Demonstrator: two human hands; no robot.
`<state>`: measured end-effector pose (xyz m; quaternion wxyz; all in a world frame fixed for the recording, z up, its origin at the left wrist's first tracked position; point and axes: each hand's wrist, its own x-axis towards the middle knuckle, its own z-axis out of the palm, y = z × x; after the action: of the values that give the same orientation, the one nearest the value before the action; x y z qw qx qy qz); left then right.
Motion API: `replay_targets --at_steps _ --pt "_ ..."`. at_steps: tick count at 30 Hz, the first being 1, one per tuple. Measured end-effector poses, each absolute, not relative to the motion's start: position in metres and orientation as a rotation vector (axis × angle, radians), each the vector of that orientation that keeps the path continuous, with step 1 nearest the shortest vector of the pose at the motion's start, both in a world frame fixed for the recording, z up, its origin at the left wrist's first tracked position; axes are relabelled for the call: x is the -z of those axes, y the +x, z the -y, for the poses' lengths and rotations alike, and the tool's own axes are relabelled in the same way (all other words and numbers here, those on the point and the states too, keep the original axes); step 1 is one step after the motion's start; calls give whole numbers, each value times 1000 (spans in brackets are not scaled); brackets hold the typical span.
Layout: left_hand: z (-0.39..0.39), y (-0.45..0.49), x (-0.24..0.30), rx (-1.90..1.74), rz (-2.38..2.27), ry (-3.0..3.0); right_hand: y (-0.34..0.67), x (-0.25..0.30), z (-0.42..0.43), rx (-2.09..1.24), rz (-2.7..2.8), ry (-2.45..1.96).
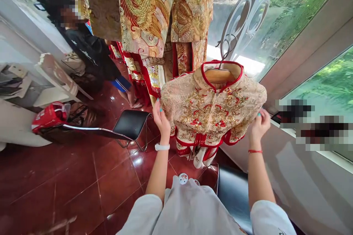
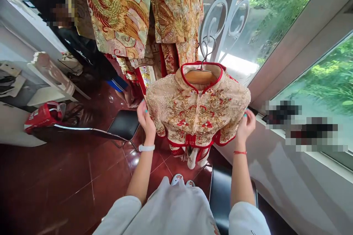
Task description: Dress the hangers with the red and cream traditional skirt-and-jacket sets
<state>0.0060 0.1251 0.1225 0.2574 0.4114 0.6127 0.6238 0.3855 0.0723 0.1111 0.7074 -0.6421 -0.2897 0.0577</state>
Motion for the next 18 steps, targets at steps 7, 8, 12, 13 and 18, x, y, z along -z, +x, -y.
replay_targets --at_steps 7,8,12,13,18 --pt "-70 16 17 -1075 -1706 628 314 24 -4 -919 423 -1565" --pt "-70 16 27 -1022 -1673 602 311 32 -4 -994 404 -1547" --pt "-68 15 48 -968 -1598 569 309 52 0 -1080 319 -1497" --pt "-66 13 51 -977 -1594 579 309 56 2 -1067 298 -1496" --pt "-59 12 64 -1045 -1718 682 299 73 3 -928 267 -1526"
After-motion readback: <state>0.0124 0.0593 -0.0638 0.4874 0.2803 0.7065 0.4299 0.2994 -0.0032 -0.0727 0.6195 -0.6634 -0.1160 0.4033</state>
